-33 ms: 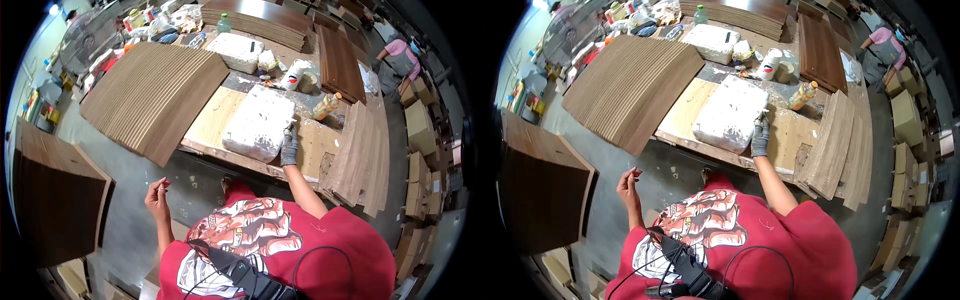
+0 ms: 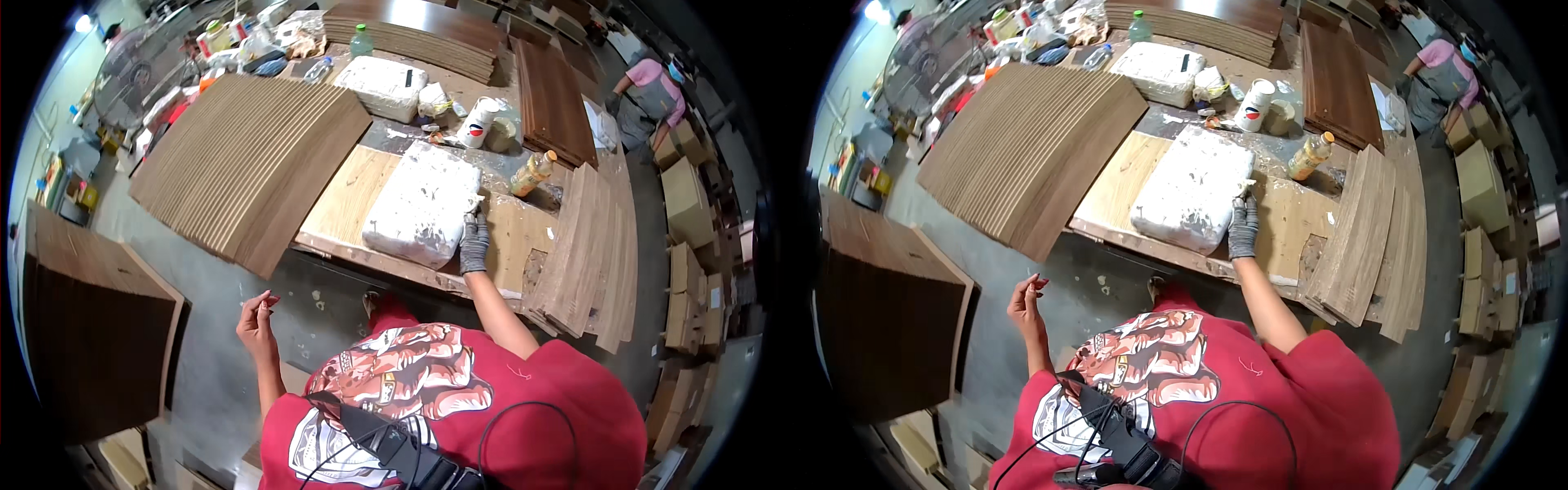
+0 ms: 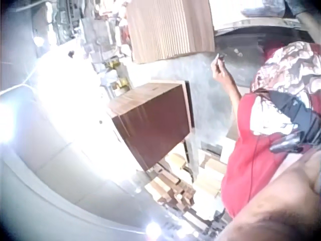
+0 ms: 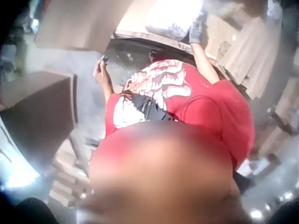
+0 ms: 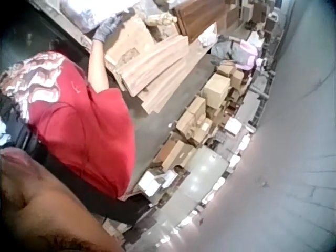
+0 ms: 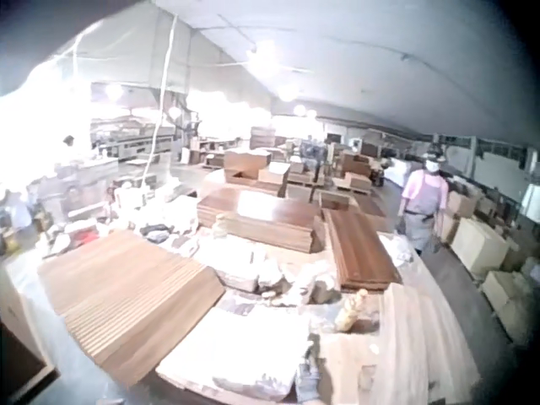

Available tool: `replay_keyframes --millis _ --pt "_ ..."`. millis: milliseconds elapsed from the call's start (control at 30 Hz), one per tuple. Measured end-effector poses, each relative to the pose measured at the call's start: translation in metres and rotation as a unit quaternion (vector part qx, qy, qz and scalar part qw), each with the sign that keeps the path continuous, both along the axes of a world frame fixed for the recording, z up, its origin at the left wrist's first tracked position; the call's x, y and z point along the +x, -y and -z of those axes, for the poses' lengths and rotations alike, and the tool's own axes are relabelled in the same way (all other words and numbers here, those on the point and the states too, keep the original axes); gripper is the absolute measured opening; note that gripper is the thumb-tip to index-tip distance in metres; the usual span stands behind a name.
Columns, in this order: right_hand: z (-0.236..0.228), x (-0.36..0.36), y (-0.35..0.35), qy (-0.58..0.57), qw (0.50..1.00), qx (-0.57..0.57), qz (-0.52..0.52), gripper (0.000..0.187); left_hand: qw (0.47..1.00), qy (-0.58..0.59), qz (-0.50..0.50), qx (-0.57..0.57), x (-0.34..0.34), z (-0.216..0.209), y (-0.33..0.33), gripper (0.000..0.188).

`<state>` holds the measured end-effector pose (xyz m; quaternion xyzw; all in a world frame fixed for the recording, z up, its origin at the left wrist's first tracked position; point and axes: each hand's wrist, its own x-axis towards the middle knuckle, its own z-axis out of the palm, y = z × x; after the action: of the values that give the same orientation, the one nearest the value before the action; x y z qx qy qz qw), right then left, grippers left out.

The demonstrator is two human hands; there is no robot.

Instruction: The person picks up wood planks one at a time and wipes both sides with a cloth, then places them on a stack.

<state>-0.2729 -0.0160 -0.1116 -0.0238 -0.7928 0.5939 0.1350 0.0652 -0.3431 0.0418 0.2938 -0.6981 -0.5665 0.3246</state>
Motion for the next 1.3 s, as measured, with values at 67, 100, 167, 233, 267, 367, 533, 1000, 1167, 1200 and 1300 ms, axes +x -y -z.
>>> replay_keyframes --millis 67,100,167,233,267,367,533,1000,1167,1200,1300 --pt "-0.007 -0.014 -0.016 0.001 0.997 -0.072 -0.004 0.034 0.999 -0.002 0.014 -0.036 -0.022 -0.001 0.015 0.018" --pt "-0.012 -0.026 -0.028 -0.023 0.994 -0.107 0.0 0.033 0.998 -0.002 0.021 -0.066 -0.033 -0.001 0.025 0.018" --pt "-0.049 -0.069 -0.063 -0.128 0.978 -0.155 0.051 0.034 0.989 0.033 0.02 -0.144 -0.052 -0.005 0.041 0.018" --pt "-0.131 -0.097 -0.071 -0.204 0.969 -0.104 0.098 0.038 0.967 0.102 0.012 -0.234 -0.073 -0.015 0.055 0.021" --pt "-0.164 -0.113 -0.073 -0.228 0.968 -0.062 0.091 0.04 0.952 0.126 0.002 -0.28 -0.084 -0.015 0.06 0.024" --pt "-0.199 -0.172 -0.091 -0.289 0.942 0.172 0.002 0.045 0.891 0.249 -0.023 -0.378 -0.104 -0.003 0.079 0.045" --pt "-0.1 -0.26 -0.153 -0.197 0.932 0.295 -0.071 0.034 0.807 0.373 -0.057 -0.454 -0.146 0.007 0.064 0.081" --pt "-0.15 -0.227 -0.119 0.013 0.858 0.514 0.026 0.044 0.802 0.385 -0.124 -0.441 -0.133 0.01 0.067 0.096" --pt "-0.158 -0.225 -0.105 0.053 0.858 0.51 0.04 0.041 0.808 0.361 -0.138 -0.445 -0.133 0.015 0.069 0.094" --pt "-0.158 -0.223 -0.103 0.046 0.857 0.512 0.042 0.041 0.812 0.356 -0.142 -0.44 -0.132 0.017 0.068 0.094" --pt "-0.147 -0.22 -0.111 -0.107 0.792 0.597 0.062 0.035 0.817 0.347 -0.143 -0.438 -0.131 0.017 0.066 0.091"
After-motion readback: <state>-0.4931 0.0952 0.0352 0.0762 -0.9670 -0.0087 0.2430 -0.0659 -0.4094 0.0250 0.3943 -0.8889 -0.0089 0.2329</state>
